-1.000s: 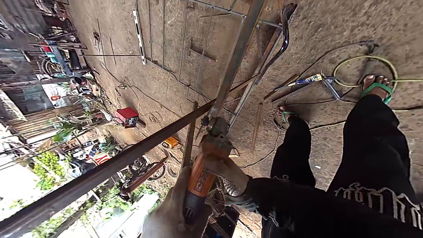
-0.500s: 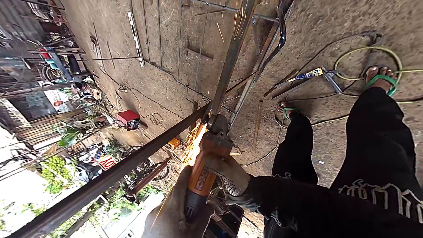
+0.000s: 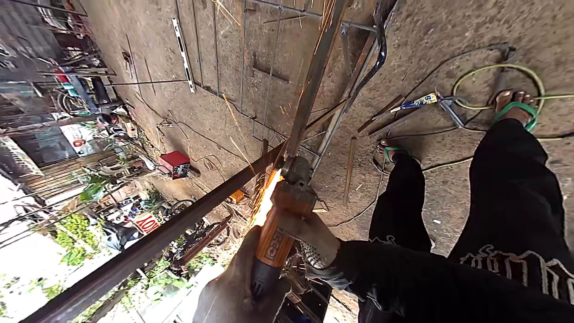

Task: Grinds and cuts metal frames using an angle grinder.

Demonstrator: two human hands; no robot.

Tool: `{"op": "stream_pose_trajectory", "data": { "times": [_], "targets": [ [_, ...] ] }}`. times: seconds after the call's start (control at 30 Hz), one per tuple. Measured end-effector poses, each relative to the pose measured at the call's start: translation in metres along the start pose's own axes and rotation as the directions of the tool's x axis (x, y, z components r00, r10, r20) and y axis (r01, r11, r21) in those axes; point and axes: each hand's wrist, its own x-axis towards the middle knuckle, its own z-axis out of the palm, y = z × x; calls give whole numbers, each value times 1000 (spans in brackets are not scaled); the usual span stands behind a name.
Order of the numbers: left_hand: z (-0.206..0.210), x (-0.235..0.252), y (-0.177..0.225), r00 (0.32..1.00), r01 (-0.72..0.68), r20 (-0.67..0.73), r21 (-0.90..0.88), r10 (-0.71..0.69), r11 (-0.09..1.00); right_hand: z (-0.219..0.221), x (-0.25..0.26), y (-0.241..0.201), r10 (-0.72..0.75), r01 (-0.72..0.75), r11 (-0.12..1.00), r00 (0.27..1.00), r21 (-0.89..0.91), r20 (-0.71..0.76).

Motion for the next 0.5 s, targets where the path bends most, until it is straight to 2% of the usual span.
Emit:
{"op": "stream_pose_trajectory", "data": {
  "times": [0.13,0.2,0.3,0.4,0.47,0.5],
  "targets": [
    [19,-18,-12,1000,14,-23,-87,-16,996,-1,-10,14,25,-24,1000,999,-19,26],
    [39,-34,-14,999,42,-9,-193,-45,980,-8,-22,30,-35,37,998,999,-49,41],
    [90,-53,0,997,75,8,-420,-79,904,-32,-43,53,-147,145,986,989,-83,-19],
    [166,-28,41,993,36,-67,-620,-99,784,-73,-41,35,-276,242,944,952,-224,-136],
    [211,16,75,984,-44,-160,-655,-82,754,-105,-24,6,-432,328,842,886,-429,-170],
    [228,45,92,978,-82,-199,-634,-60,769,-126,-10,-9,-517,385,763,846,-519,-133]
  ]
}}
